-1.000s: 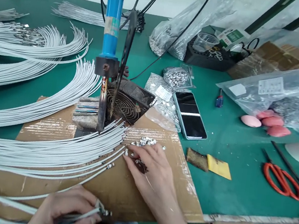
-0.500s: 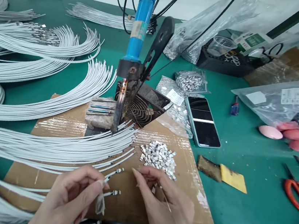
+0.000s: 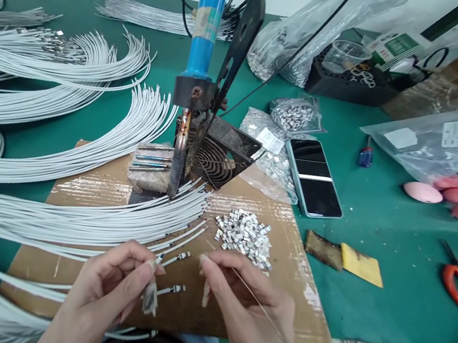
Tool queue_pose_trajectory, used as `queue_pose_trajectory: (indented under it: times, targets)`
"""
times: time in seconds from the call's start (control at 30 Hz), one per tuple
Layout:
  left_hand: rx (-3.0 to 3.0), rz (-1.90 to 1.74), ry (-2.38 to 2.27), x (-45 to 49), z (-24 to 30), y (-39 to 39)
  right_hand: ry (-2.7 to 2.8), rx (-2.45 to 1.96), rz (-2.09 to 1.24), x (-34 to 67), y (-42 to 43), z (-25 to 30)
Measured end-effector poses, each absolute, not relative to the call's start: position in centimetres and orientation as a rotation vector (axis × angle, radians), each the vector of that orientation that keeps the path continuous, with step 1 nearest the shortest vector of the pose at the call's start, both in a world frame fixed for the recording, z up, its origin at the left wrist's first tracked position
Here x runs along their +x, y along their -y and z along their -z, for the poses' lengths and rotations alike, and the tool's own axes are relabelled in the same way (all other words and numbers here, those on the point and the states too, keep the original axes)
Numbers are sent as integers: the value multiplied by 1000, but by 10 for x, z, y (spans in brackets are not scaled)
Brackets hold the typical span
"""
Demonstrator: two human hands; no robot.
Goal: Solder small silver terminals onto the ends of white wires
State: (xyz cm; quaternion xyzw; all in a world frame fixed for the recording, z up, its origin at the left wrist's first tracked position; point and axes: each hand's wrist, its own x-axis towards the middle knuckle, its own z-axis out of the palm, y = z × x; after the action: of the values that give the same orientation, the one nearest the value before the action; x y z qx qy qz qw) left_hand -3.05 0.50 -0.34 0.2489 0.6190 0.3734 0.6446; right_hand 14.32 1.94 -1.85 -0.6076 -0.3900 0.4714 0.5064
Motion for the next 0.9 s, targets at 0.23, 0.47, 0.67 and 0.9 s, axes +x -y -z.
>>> queue_pose_trajectory:
  times: [0.23, 0.47, 0.67, 0.9]
  targets:
    - [554, -859, -1387, -26, 3, -7, 1124, -1275, -1292, 133, -23, 20]
    - [573, -867, -1383, -24, 1, -9, 1055, -1251, -1493, 127, -25, 15]
    - [562, -876, -1409, -23, 1, -9, 1096, -1240, -1468, 128, -24, 15]
    - [543, -953, -1463, -16, 5, -7, 1261, -1229, -1202, 126, -20, 26]
